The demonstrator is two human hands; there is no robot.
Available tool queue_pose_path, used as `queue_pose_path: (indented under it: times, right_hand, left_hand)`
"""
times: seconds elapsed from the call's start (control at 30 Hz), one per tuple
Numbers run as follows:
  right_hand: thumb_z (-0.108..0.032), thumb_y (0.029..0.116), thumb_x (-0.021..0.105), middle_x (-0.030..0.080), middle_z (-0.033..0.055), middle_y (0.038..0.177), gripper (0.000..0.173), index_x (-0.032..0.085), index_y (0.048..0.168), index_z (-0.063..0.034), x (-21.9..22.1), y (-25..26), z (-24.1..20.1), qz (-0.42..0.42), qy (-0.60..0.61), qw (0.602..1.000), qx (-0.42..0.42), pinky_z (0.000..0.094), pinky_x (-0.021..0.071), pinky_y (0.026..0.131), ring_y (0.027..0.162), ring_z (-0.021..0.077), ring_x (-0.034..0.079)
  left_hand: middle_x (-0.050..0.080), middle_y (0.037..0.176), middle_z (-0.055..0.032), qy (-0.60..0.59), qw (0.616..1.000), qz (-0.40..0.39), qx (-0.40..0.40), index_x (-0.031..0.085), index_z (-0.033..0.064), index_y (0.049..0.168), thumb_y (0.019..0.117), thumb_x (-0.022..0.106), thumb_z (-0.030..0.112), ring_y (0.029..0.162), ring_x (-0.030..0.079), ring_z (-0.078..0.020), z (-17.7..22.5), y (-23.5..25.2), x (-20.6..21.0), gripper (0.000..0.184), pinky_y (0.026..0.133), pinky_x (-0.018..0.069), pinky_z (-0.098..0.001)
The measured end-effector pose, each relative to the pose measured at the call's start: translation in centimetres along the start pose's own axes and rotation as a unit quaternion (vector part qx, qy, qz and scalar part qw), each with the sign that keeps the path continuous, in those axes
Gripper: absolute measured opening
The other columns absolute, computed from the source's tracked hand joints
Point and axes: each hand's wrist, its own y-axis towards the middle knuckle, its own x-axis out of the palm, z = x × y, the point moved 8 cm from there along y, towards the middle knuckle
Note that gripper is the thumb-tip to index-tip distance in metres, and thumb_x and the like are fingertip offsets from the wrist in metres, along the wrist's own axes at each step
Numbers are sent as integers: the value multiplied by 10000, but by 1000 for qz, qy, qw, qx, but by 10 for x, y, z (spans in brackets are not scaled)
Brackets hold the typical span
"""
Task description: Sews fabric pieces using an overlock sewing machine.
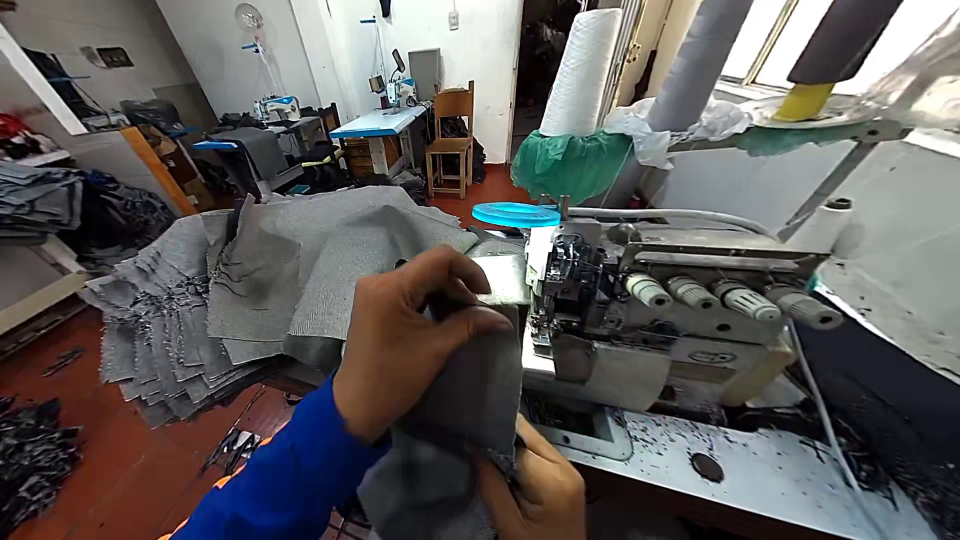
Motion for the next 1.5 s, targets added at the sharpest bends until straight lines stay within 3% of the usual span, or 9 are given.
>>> queue_pose_path:
  times: [0.07, 0.17, 0.3, 0.4, 0.6, 0.8, 1.13, 1.3, 1.5]
  right_hand:
    - [-130, 879, 728, 728, 100, 807, 173, 723, 777, 10, -6, -9, 9, -5, -24, 999, 28, 154, 530, 834, 851, 59, 688]
    - [-96, 890, 711, 693, 23, 690, 139, 741, 802, 8, 14, -43, 50, -61, 104, 962, 246, 198, 534, 643, 659, 0, 647]
    - [26, 957, 573, 728, -59, 775, 173, 720, 885, -29, 22, -76, 77, -26, 274, 869, 412, 197, 583, 764, 753, -36, 683]
    - [30, 948, 569, 704, -67, 759, 164, 713, 874, 6, 13, -89, 72, -36, 229, 881, 412, 170, 551, 759, 751, -75, 648]
    - [31, 938, 587, 739, -58, 801, 138, 723, 915, 36, -14, -80, 69, -8, 167, 918, 359, 165, 566, 800, 801, -86, 671]
    - [-6, 1016, 508, 733, -85, 818, 220, 709, 936, -46, -19, -44, 77, -2, 222, 910, 349, 192, 589, 781, 792, -47, 688]
    - [-247, 1027, 532, 595, -98, 627, 350, 626, 742, -65, -28, -24, 83, -1, 89, 968, 235, 121, 495, 578, 602, -100, 567]
    - [-173, 981, 529, 600, 13, 591, 328, 654, 721, -17, -28, -11, 77, 30, -74, 987, 139, 141, 486, 557, 564, -14, 587]
    - [-159, 994, 506, 538, -16, 539, 363, 604, 663, -47, -26, 6, 87, 47, -76, 986, 138, 159, 453, 476, 483, -3, 530]
  left_hand:
    - [704, 736, 33, 39, 998, -20, -44, 684, 49, 995, 776, 856, 79, 638, 657, -32, -31, -1, 19, 281, 612, 572, -201]
    - [686, 705, -10, 101, 981, -111, -125, 732, 73, 1024, 816, 843, 125, 606, 644, -130, -91, -21, 75, 241, 608, 568, -360]
    - [726, 953, -56, 183, 980, -74, -21, 780, 96, 941, 844, 810, 184, 957, 660, -239, -99, -45, 107, 134, 875, 530, -439]
    - [718, 847, -82, 278, 955, -72, 70, 742, 82, 814, 939, 702, 242, 895, 691, -283, -70, -61, 116, 206, 833, 546, -455]
    - [769, 1138, -80, 353, 925, -141, 30, 768, 81, 1152, 1004, 579, 228, 1104, 730, -227, -46, -79, 134, 281, 959, 582, -386]
    - [756, 1034, -80, 257, 951, -173, -14, 710, 35, 1055, 976, 561, 107, 1123, 708, -236, -55, -56, 120, 184, 968, 572, -378]
    - [652, 1372, -155, 228, 938, -221, 142, 567, 43, 1373, 1002, 551, 540, 1351, 571, -258, -12, -113, 98, 620, 1182, 380, -380]
    - [683, 1339, -122, 276, 912, -224, 202, 587, 53, 1368, 1046, 501, 66, 1310, 612, -240, -37, -109, 103, 333, 1151, 432, -402]
    - [766, 1147, -84, 218, 923, -227, 223, 694, 31, 1199, 1031, 519, 14, 1140, 717, -198, -53, -76, 104, 243, 1054, 538, -348]
